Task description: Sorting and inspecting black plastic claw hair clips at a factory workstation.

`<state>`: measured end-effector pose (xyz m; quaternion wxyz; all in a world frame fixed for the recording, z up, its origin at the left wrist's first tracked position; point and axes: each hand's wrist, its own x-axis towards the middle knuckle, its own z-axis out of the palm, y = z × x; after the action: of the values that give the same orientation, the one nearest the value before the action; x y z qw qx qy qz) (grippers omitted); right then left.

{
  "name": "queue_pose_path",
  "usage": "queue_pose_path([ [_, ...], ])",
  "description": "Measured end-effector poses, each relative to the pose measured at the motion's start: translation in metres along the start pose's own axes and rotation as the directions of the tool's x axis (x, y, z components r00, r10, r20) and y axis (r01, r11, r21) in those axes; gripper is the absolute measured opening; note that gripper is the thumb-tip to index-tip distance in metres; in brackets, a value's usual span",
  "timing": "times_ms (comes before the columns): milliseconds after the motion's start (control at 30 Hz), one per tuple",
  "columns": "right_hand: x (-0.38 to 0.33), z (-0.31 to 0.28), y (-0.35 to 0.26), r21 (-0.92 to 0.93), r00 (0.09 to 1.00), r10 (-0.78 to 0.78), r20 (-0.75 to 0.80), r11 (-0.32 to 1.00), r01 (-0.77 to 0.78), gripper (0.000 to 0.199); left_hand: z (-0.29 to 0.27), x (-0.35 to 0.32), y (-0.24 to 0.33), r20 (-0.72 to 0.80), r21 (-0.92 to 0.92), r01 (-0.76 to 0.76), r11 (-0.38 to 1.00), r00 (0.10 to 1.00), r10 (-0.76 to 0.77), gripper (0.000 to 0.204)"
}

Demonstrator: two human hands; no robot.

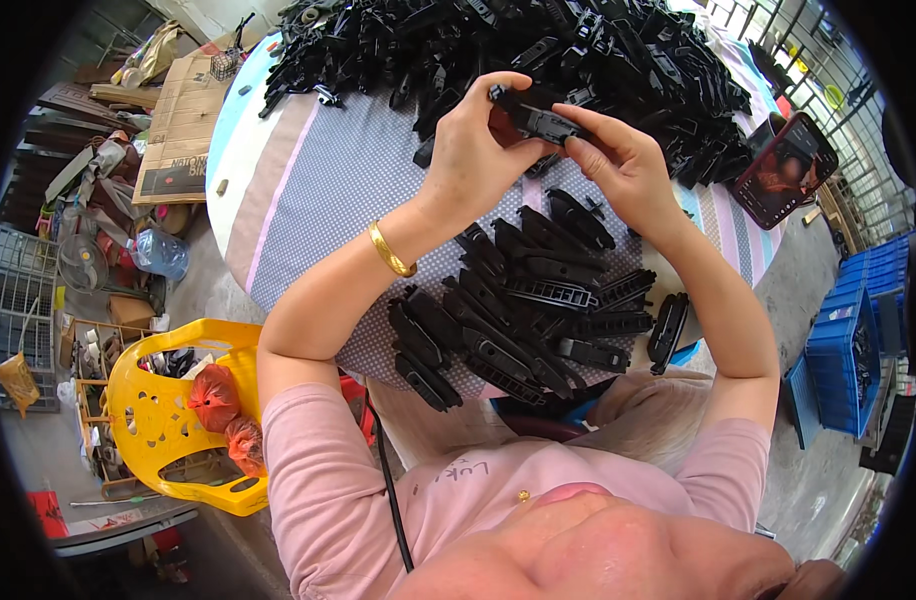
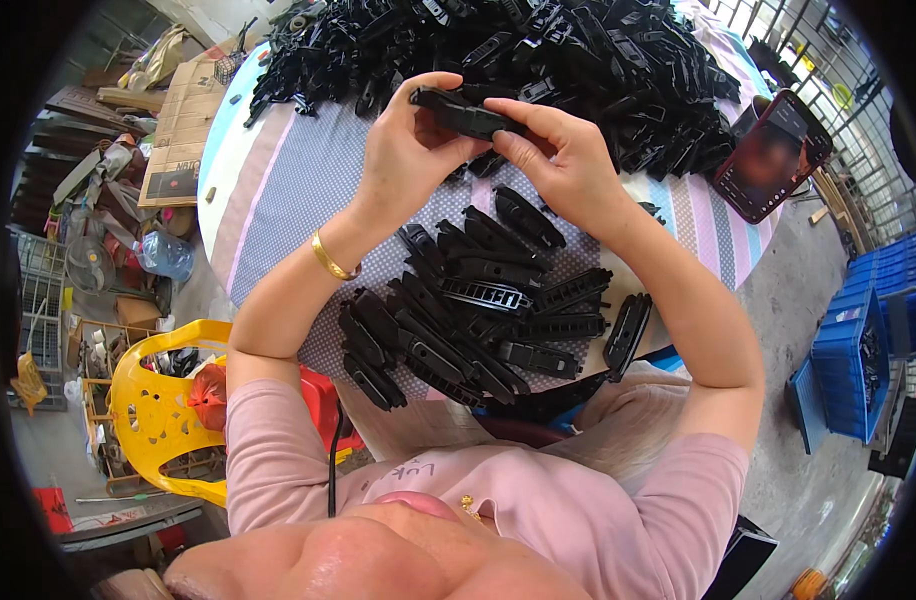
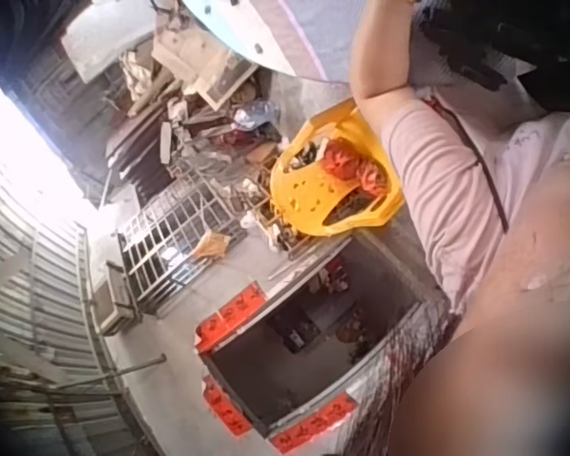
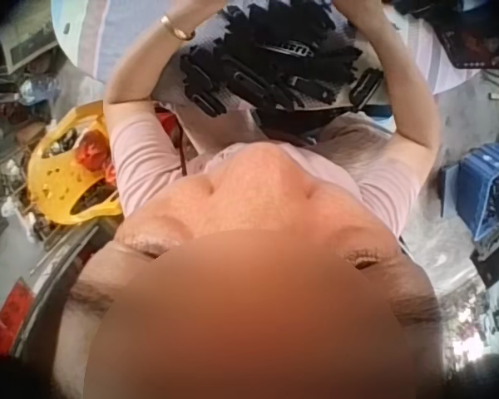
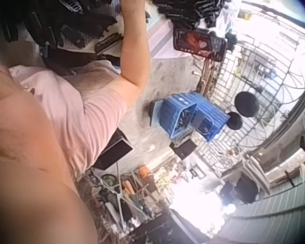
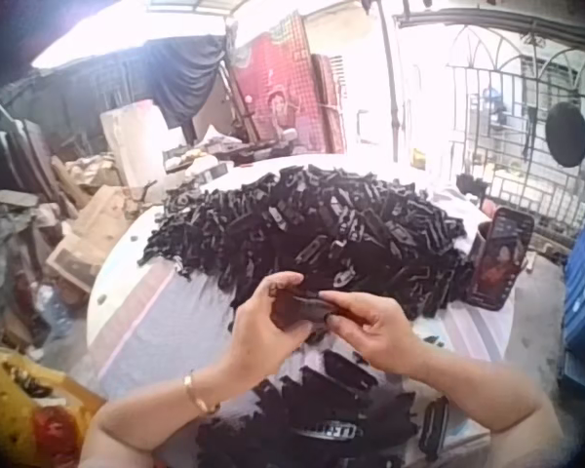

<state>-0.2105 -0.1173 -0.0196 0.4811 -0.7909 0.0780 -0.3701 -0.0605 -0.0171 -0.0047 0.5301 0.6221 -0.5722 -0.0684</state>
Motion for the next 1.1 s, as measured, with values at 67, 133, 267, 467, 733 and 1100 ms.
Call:
queue_pose_path([
  [67,0.0,-0.002,-0.003,-0.016,1.0,0.02,-0.015,1.0,-0.02,0.033,0.0,-0.003,0.005,0.016,-0.251,0.032,0.967,0.999,-0.029,0.043],
  [133,0.0,-0.005,0.0,-0.035,0.999,0.042,-0.033,0.998,-0.043,0.033,-0.004,-0.002,0.006,0.067,-0.323,0.073,0.943,0.996,-0.054,0.042],
  [267,0.003,-0.01,-0.001,-0.281,0.99,-0.137,-0.041,0.952,0.12,0.032,-0.005,-0.002,-0.002,0.233,-0.548,0.24,0.801,0.964,-0.13,0.041],
  [467,-0.001,-0.009,-0.011,-0.349,0.986,-0.164,0.039,0.922,0.167,0.035,-0.015,0.002,0.004,0.268,-0.395,0.229,0.89,0.955,-0.126,0.033],
  [733,0.003,-0.015,-0.006,-0.283,0.972,-0.046,0.23,0.953,0.112,0.048,-0.016,-0.001,0.001,0.251,-0.195,0.091,0.977,0.967,-0.04,0.03],
  [1100,0.003,-0.019,-0.012,-0.242,0.975,0.025,0.22,0.97,0.03,0.033,-0.02,0.005,0.001,0.29,-0.215,0.09,0.973,0.957,-0.024,0.031],
])
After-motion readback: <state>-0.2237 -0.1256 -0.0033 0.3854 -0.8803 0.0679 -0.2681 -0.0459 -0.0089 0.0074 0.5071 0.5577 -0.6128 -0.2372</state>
